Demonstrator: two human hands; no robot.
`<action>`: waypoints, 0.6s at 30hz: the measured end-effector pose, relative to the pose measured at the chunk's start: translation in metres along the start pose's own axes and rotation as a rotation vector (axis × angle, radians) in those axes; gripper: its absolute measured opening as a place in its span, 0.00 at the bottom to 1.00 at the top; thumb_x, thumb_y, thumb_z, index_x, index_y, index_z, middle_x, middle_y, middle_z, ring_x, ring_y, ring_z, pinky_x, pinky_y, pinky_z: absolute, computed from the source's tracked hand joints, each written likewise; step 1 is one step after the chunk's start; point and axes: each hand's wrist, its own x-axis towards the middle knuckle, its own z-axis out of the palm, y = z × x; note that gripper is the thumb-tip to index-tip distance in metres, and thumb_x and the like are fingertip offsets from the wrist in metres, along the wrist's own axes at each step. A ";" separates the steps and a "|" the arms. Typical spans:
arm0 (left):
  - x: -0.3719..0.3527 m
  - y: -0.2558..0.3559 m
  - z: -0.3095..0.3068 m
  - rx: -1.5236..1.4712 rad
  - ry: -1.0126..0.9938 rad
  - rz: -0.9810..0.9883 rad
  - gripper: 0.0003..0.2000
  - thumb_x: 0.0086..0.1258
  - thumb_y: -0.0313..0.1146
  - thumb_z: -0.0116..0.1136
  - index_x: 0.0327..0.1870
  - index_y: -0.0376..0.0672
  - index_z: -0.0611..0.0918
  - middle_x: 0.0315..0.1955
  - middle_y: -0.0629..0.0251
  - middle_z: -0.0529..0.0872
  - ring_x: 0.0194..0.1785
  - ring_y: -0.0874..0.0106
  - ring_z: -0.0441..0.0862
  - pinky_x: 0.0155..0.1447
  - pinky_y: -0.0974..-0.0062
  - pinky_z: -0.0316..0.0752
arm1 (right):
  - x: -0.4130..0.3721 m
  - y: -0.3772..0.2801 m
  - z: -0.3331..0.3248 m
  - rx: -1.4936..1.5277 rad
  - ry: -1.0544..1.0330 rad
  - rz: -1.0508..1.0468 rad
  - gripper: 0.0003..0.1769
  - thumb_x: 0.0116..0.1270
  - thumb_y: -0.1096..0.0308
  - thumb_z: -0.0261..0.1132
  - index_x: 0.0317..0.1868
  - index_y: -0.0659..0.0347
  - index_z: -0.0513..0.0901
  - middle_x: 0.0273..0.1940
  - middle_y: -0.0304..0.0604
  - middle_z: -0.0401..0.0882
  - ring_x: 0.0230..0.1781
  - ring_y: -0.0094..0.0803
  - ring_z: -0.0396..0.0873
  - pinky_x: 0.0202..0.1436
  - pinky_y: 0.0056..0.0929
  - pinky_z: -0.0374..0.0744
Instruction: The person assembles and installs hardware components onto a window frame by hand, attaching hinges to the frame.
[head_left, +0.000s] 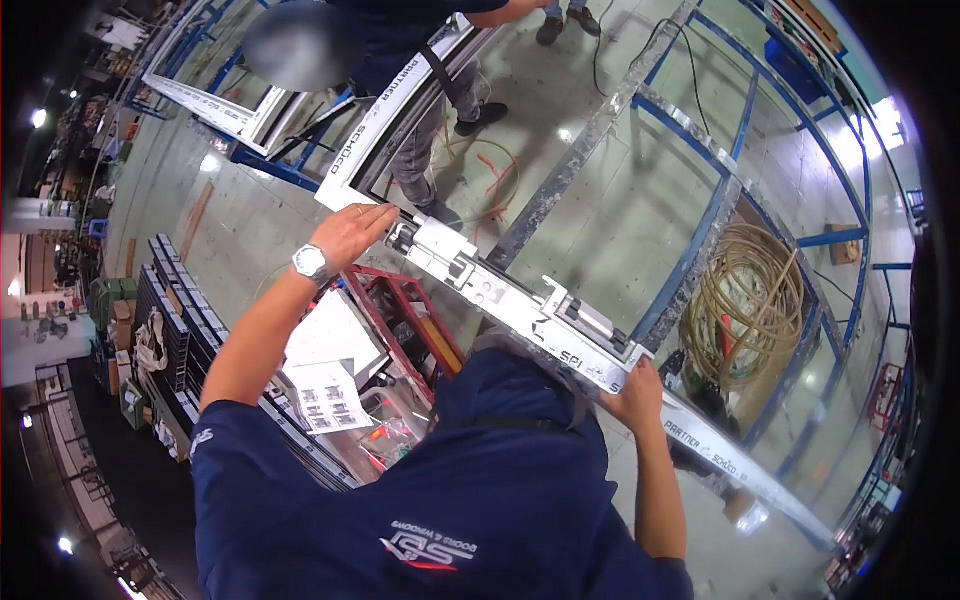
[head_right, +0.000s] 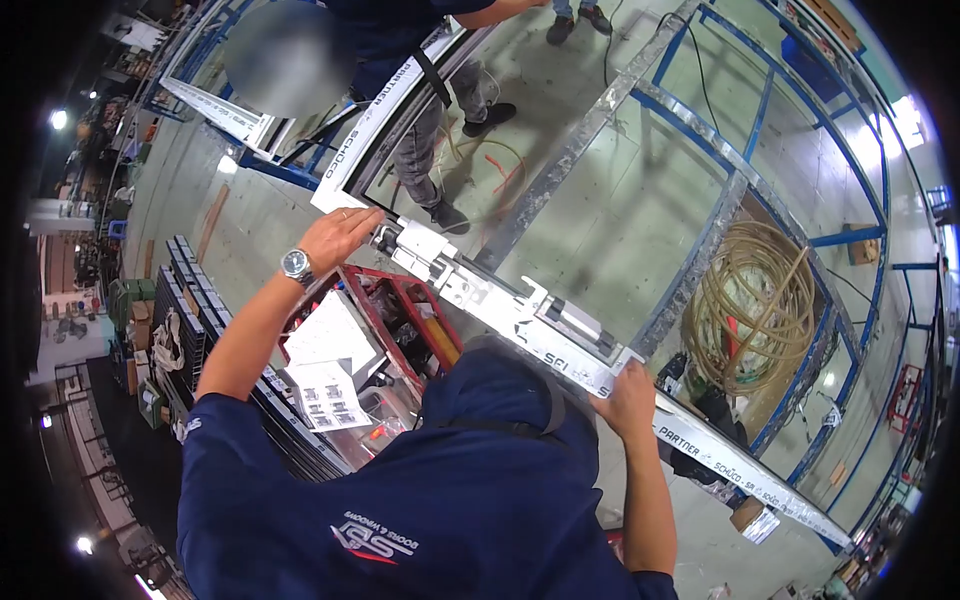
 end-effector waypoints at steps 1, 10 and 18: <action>0.004 -0.006 -0.002 0.004 -0.025 0.057 0.27 0.66 0.26 0.61 0.69 0.39 0.78 0.65 0.57 0.85 0.64 0.61 0.84 0.69 0.65 0.79 | 0.000 -0.005 -0.008 -0.003 -0.024 0.011 0.42 0.45 0.58 0.83 0.62 0.65 0.82 0.58 0.60 0.81 0.61 0.57 0.78 0.67 0.52 0.75; 0.068 -0.057 -0.025 -0.452 -0.523 0.195 0.20 0.69 0.24 0.58 0.63 0.40 0.84 0.56 0.56 0.88 0.61 0.57 0.84 0.68 0.63 0.78 | 0.002 -0.015 -0.016 -0.058 -0.104 0.074 0.43 0.46 0.58 0.83 0.66 0.57 0.81 0.61 0.53 0.80 0.63 0.55 0.76 0.71 0.55 0.72; 0.089 -0.092 0.000 -1.089 -0.762 -0.132 0.13 0.75 0.30 0.65 0.56 0.39 0.90 0.47 0.62 0.92 0.50 0.72 0.88 0.59 0.70 0.81 | 0.002 -0.024 -0.021 -0.061 -0.063 0.104 0.41 0.47 0.56 0.84 0.64 0.55 0.83 0.56 0.48 0.83 0.61 0.53 0.77 0.70 0.56 0.73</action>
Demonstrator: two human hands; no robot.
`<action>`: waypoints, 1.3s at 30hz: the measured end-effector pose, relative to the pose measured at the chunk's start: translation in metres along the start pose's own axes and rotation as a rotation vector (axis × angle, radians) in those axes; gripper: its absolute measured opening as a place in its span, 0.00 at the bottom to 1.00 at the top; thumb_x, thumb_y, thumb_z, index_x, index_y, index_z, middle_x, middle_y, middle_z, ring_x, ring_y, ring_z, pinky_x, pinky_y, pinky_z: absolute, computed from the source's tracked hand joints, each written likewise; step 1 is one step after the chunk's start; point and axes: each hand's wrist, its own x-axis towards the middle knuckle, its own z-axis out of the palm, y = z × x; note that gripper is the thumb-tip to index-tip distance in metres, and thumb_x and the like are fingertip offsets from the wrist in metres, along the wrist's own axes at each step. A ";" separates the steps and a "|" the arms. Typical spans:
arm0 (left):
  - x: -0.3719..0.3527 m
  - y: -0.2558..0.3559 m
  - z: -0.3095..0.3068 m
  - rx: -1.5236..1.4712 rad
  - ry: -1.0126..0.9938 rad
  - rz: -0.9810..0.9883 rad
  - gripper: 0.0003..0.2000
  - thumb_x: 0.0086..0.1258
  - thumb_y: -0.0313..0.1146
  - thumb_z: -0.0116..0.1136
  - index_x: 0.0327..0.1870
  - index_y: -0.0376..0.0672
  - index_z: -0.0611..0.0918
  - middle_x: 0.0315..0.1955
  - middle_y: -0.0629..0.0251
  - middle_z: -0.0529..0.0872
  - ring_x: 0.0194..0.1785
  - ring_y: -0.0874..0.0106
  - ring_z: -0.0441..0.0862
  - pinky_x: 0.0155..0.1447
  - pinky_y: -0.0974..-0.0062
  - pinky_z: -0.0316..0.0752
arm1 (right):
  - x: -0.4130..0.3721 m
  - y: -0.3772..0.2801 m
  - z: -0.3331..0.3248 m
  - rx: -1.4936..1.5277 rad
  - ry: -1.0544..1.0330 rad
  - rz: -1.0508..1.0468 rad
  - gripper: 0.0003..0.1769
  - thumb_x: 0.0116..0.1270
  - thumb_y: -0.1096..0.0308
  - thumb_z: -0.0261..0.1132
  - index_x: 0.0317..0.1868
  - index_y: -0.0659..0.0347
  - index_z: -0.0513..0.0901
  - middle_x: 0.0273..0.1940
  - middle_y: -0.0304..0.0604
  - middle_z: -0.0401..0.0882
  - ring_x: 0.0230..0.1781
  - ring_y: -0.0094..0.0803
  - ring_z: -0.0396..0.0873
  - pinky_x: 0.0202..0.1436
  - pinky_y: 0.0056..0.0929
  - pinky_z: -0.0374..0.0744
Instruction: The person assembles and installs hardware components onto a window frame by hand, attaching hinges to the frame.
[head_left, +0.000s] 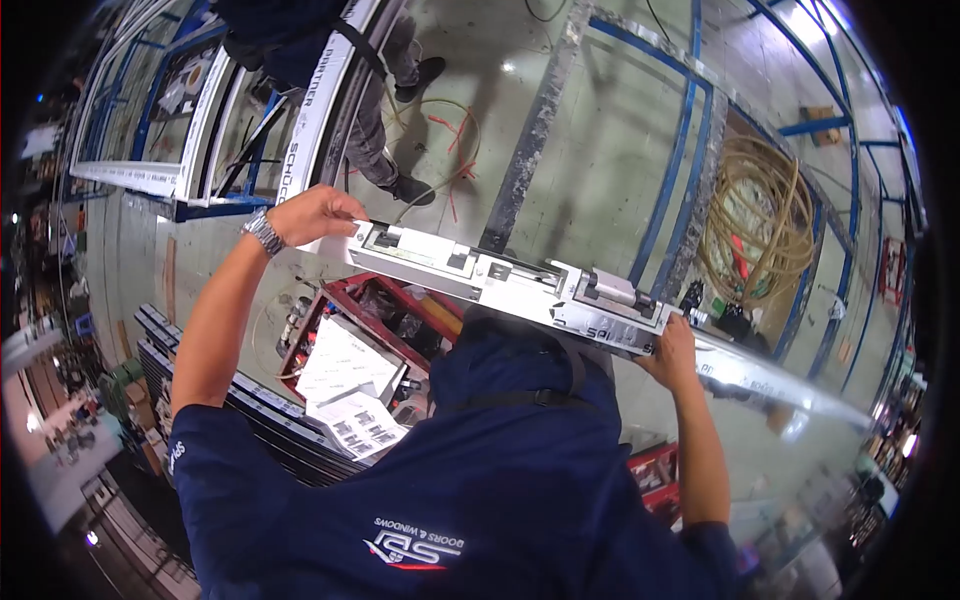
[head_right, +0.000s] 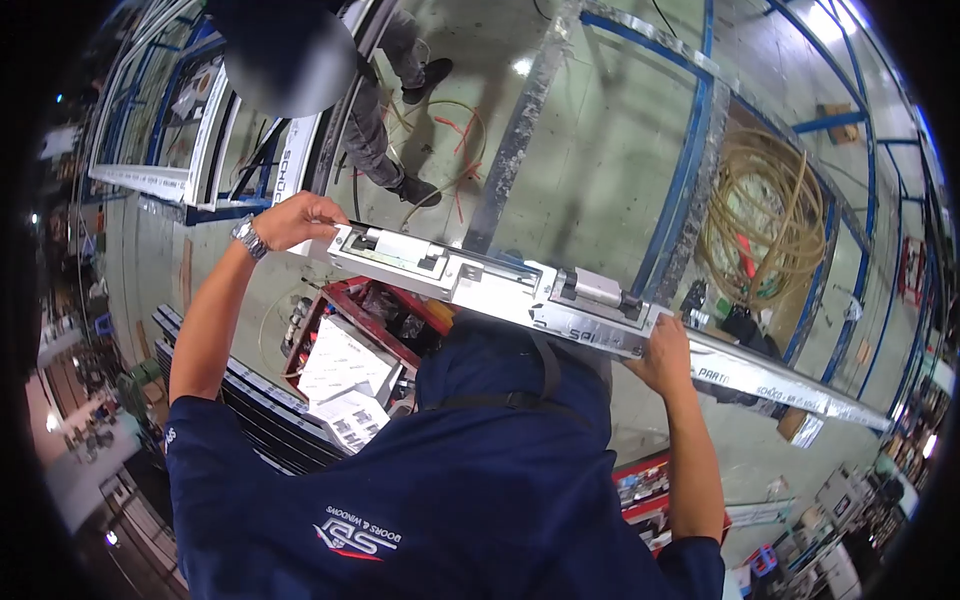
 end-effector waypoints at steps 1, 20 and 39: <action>0.001 -0.006 0.002 -0.035 0.011 0.021 0.12 0.76 0.29 0.64 0.56 0.38 0.90 0.48 0.62 0.92 0.50 0.73 0.88 0.60 0.71 0.81 | 0.001 -0.001 -0.002 0.000 -0.020 0.020 0.41 0.46 0.57 0.84 0.63 0.55 0.83 0.55 0.48 0.83 0.60 0.52 0.77 0.68 0.55 0.74; 0.094 0.054 0.075 0.677 0.260 0.171 0.19 0.78 0.52 0.60 0.48 0.44 0.90 0.42 0.53 0.89 0.47 0.50 0.86 0.51 0.53 0.79 | 0.001 0.008 0.005 -0.007 -0.052 0.023 0.41 0.40 0.60 0.84 0.59 0.59 0.84 0.52 0.53 0.83 0.58 0.54 0.78 0.65 0.49 0.75; 0.123 0.157 0.165 -0.082 0.173 0.431 0.29 0.62 0.24 0.58 0.70 0.35 0.77 0.53 0.45 0.89 0.57 0.49 0.85 0.64 0.60 0.78 | -0.001 0.008 -0.002 -0.023 -0.130 0.023 0.45 0.45 0.52 0.85 0.63 0.60 0.80 0.54 0.50 0.83 0.61 0.48 0.78 0.68 0.44 0.74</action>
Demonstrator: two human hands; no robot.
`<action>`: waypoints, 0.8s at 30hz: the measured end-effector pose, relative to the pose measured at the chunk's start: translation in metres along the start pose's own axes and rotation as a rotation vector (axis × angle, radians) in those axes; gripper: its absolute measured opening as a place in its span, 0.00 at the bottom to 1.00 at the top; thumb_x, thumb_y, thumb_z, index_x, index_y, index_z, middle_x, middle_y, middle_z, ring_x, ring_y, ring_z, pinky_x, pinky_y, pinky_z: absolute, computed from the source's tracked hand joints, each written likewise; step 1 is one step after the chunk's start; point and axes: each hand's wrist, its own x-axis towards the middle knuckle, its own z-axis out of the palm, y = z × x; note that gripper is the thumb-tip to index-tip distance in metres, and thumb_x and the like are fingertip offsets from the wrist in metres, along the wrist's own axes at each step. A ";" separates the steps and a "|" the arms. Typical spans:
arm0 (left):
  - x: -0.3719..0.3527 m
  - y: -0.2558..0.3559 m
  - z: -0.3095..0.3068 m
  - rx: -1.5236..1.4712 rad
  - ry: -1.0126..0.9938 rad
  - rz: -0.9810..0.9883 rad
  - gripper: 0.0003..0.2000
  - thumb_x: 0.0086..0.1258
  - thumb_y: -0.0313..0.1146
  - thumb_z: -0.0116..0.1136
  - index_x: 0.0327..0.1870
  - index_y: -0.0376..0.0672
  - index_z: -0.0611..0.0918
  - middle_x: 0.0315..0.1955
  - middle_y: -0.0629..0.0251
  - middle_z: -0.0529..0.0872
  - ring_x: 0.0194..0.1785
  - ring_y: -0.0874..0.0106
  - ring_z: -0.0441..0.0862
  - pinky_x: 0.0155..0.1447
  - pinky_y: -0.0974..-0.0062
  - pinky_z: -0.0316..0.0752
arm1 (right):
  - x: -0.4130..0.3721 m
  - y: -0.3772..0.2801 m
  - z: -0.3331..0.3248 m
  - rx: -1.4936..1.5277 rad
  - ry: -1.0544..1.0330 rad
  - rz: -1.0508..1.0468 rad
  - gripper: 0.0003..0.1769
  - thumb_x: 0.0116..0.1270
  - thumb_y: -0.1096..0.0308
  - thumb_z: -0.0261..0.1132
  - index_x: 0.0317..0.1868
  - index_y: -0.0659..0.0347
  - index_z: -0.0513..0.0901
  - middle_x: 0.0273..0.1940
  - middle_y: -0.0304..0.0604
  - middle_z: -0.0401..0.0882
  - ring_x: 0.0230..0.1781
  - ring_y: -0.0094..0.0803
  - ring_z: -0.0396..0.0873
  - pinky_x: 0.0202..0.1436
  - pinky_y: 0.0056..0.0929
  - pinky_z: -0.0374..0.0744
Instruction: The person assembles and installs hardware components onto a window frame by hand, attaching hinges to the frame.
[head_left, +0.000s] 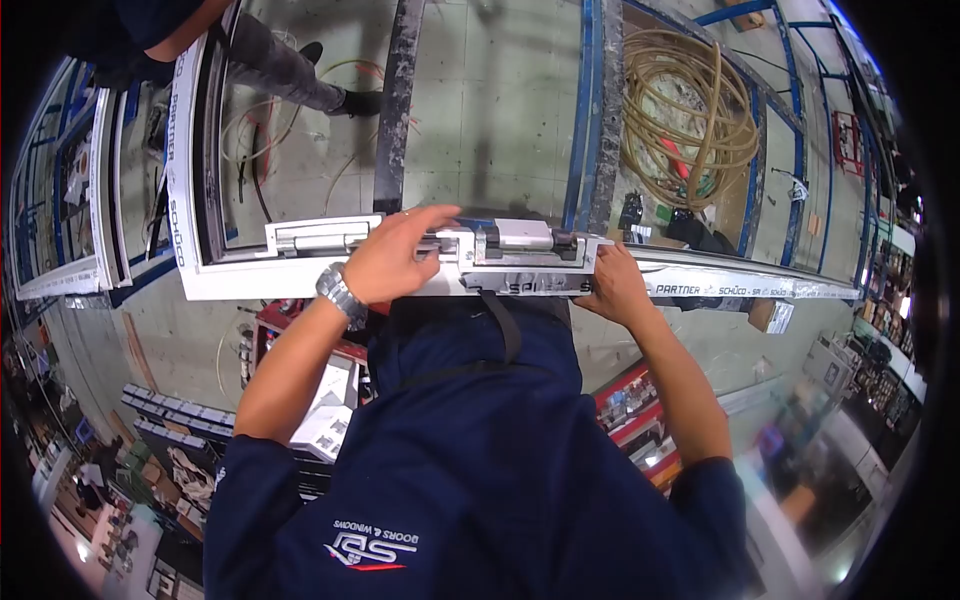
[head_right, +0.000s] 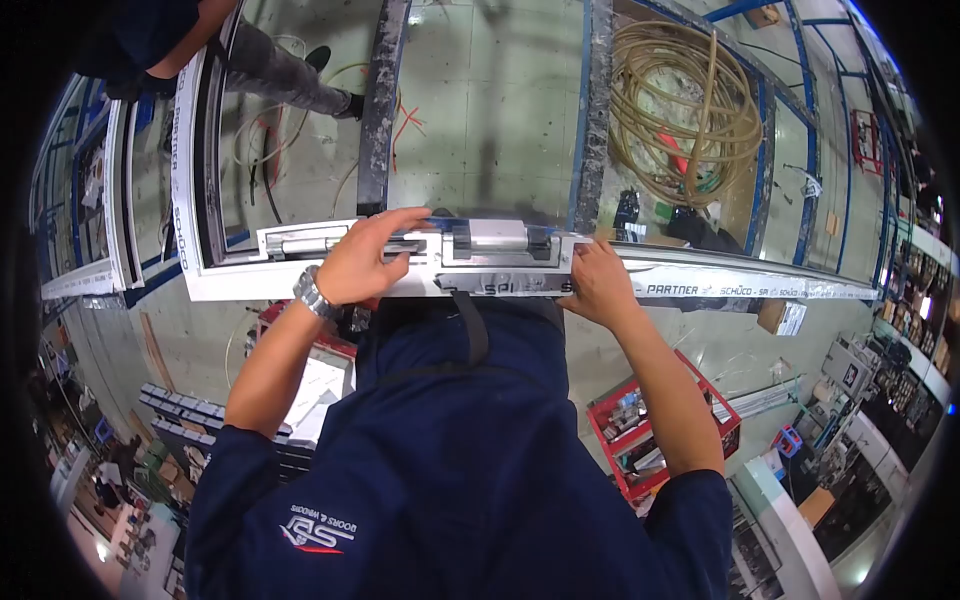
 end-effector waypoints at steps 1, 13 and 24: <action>-0.002 -0.014 0.003 0.084 -0.050 -0.046 0.32 0.61 0.28 0.61 0.71 0.33 0.76 0.55 0.43 0.88 0.58 0.47 0.84 0.64 0.58 0.77 | -0.001 0.000 0.001 0.009 0.013 -0.010 0.44 0.45 0.52 0.85 0.63 0.60 0.80 0.54 0.50 0.83 0.61 0.48 0.78 0.68 0.44 0.74; -0.009 -0.001 0.056 0.789 -0.208 -0.144 0.43 0.49 0.54 0.82 0.62 0.31 0.82 0.60 0.52 0.86 0.65 0.54 0.80 0.75 0.60 0.68 | 0.005 0.014 0.015 0.102 0.069 -0.096 0.35 0.48 0.58 0.82 0.52 0.73 0.82 0.57 0.59 0.82 0.60 0.54 0.80 0.68 0.46 0.78; -0.015 -0.032 0.069 0.781 0.166 0.093 0.39 0.43 0.53 0.83 0.55 0.37 0.86 0.49 0.56 0.86 0.55 0.56 0.83 0.64 0.60 0.74 | 0.009 0.013 0.009 0.157 0.118 -0.133 0.43 0.50 0.53 0.81 0.61 0.74 0.80 0.61 0.63 0.81 0.63 0.57 0.79 0.68 0.47 0.79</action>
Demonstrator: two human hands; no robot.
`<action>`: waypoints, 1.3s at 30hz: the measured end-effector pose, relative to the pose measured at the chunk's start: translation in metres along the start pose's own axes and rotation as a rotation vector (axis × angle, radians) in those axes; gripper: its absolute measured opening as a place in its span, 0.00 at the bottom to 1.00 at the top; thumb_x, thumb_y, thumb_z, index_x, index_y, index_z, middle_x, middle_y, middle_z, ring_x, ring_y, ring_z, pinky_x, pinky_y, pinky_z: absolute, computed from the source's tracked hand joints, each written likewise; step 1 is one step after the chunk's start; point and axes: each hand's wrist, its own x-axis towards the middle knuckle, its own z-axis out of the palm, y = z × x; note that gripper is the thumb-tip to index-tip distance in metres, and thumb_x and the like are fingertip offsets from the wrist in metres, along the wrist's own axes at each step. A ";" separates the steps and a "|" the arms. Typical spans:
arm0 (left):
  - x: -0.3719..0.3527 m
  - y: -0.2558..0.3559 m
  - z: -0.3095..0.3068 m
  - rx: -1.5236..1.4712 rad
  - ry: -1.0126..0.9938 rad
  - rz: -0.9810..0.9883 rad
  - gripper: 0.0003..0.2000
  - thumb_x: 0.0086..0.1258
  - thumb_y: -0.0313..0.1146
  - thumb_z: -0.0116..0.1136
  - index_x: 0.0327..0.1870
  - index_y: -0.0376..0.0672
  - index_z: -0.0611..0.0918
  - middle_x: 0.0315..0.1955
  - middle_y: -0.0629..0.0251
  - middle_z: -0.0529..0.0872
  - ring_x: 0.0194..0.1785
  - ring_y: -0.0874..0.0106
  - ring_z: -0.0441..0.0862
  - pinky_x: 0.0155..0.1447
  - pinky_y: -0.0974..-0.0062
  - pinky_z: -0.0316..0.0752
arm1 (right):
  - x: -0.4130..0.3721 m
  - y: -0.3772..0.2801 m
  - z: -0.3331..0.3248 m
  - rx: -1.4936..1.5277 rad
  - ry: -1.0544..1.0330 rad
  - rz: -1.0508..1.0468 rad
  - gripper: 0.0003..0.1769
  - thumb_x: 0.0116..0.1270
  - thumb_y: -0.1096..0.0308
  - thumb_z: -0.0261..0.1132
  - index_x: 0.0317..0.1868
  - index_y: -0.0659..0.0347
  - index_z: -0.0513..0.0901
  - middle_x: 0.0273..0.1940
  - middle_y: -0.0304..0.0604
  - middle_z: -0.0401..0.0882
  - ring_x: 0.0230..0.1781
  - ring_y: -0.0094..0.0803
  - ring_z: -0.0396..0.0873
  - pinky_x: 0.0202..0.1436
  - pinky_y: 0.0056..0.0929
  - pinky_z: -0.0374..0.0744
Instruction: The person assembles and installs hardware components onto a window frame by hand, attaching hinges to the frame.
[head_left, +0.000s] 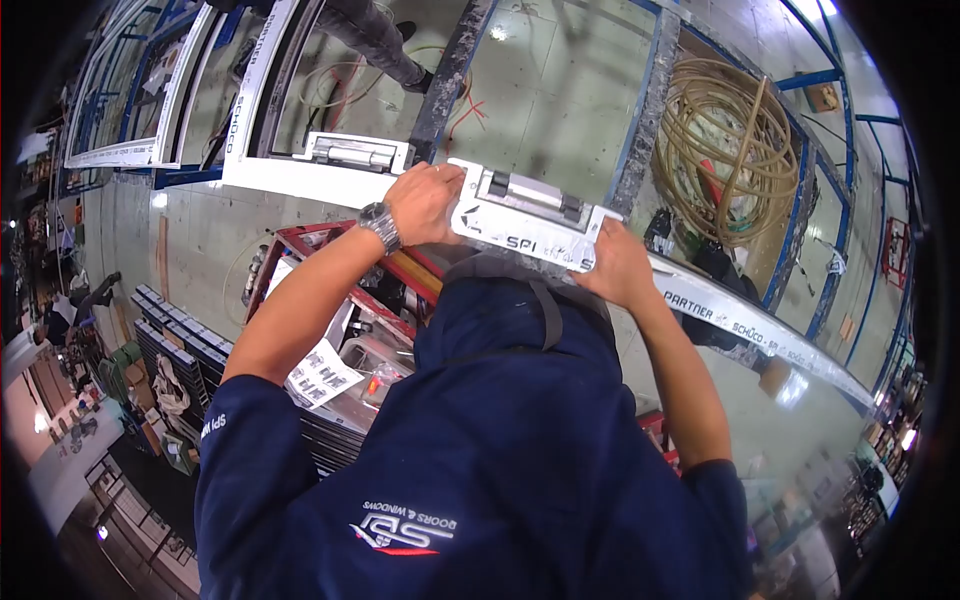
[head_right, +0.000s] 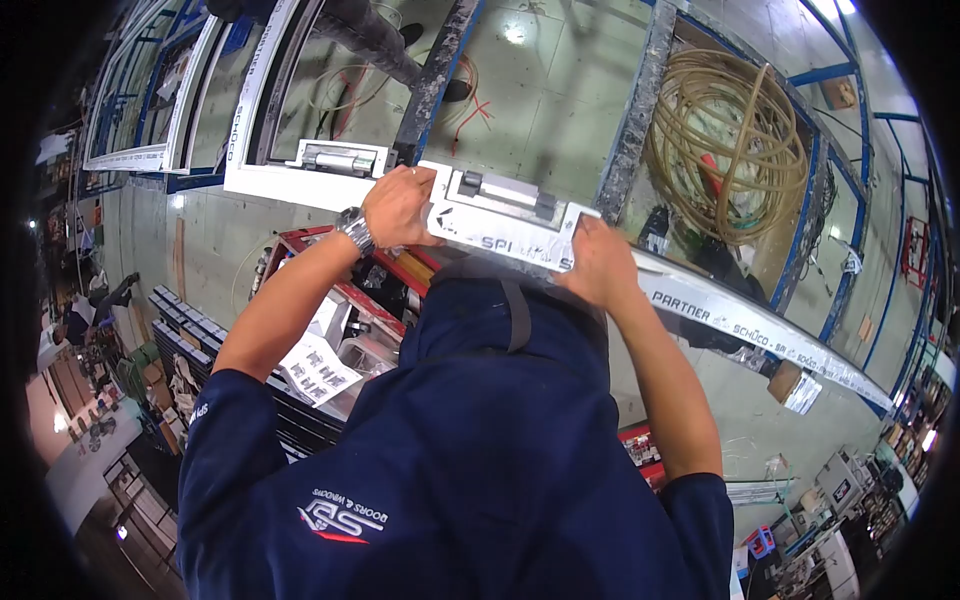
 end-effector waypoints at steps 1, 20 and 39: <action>0.001 0.007 -0.007 0.006 0.036 0.018 0.39 0.43 0.53 0.83 0.56 0.38 0.86 0.50 0.56 0.86 0.55 0.56 0.83 0.63 0.60 0.74 | 0.000 0.000 0.002 -0.034 -0.013 0.016 0.44 0.50 0.52 0.81 0.61 0.74 0.80 0.60 0.63 0.81 0.63 0.57 0.79 0.68 0.46 0.79; 0.015 -0.003 0.033 0.032 0.000 0.043 0.39 0.35 0.56 0.85 0.48 0.38 0.88 0.51 0.55 0.89 0.60 0.57 0.85 0.61 0.58 0.78 | -0.010 0.033 0.030 -0.095 0.033 0.156 0.57 0.40 0.61 0.87 0.73 0.64 0.72 0.70 0.62 0.76 0.70 0.63 0.73 0.75 0.48 0.74; 0.003 0.007 -0.002 0.002 -0.045 0.059 0.35 0.47 0.51 0.80 0.50 0.28 0.86 0.56 0.45 0.87 0.61 0.52 0.85 0.65 0.59 0.82 | 0.004 0.019 0.009 -0.098 -0.095 -0.001 0.38 0.46 0.57 0.79 0.53 0.78 0.82 0.54 0.71 0.82 0.60 0.63 0.80 0.68 0.47 0.80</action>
